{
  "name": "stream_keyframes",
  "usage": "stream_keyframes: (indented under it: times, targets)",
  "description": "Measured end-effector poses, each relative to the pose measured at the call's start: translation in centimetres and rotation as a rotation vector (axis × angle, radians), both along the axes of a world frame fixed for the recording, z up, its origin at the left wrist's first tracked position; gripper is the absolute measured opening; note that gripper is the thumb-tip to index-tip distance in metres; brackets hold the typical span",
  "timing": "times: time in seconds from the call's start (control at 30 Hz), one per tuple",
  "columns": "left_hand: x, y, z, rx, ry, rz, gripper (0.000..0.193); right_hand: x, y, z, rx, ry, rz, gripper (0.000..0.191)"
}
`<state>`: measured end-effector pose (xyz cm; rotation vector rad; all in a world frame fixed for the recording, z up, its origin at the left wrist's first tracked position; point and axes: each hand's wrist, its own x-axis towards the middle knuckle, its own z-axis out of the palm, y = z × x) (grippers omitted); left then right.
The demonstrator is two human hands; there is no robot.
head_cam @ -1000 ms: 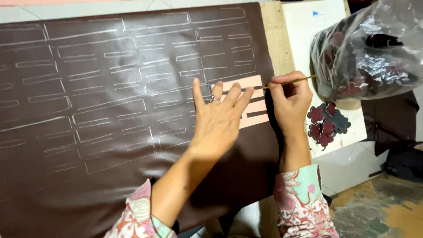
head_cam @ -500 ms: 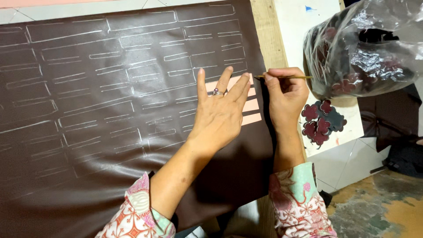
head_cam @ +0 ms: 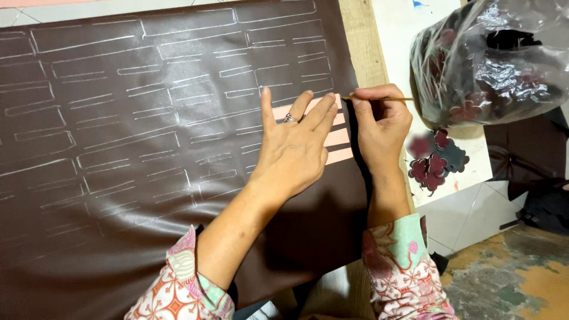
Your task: The person holds a pink paper template flat on a brown leather sheet and uses a wooden stylus to trace along the template's slots, embossing pattern lines onto the leather. They reposition the template, continue tracing, then lift the template and smooth the leather sheet.
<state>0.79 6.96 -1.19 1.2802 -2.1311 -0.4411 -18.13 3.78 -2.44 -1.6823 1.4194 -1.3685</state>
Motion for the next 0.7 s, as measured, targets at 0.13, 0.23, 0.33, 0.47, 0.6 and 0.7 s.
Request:
stream_keyframes:
  times: [0.13,0.23,0.33,0.47,0.6,0.7]
  targets:
    - [0.2,-0.1,0.1,0.024,0.018,0.013,0.061,-0.1,0.4,0.3,0.038,0.026,-0.004,0.008]
    - [0.5,-0.3,0.2,0.05,0.024,0.038,0.06,-0.2,0.5,0.5,0.058,0.021,0.001,0.01]
    - [0.8,-0.4,0.2,0.108,0.046,0.071,0.057,-0.4,0.7,0.5,0.083,0.028,-0.004,0.01]
    - [1.1,-0.8,0.4,0.168,0.093,0.071,0.055,-0.2,0.5,0.4,0.067,-0.022,0.006,0.011]
    - [1.5,-1.1,0.5,0.185,0.114,0.057,0.054,-0.1,0.8,1.3,0.073,-0.162,-0.035,0.014]
    - [1.8,-1.3,0.4,0.202,0.134,0.041,0.055,0.2,1.8,2.0,0.162,-0.21,-0.017,0.014]
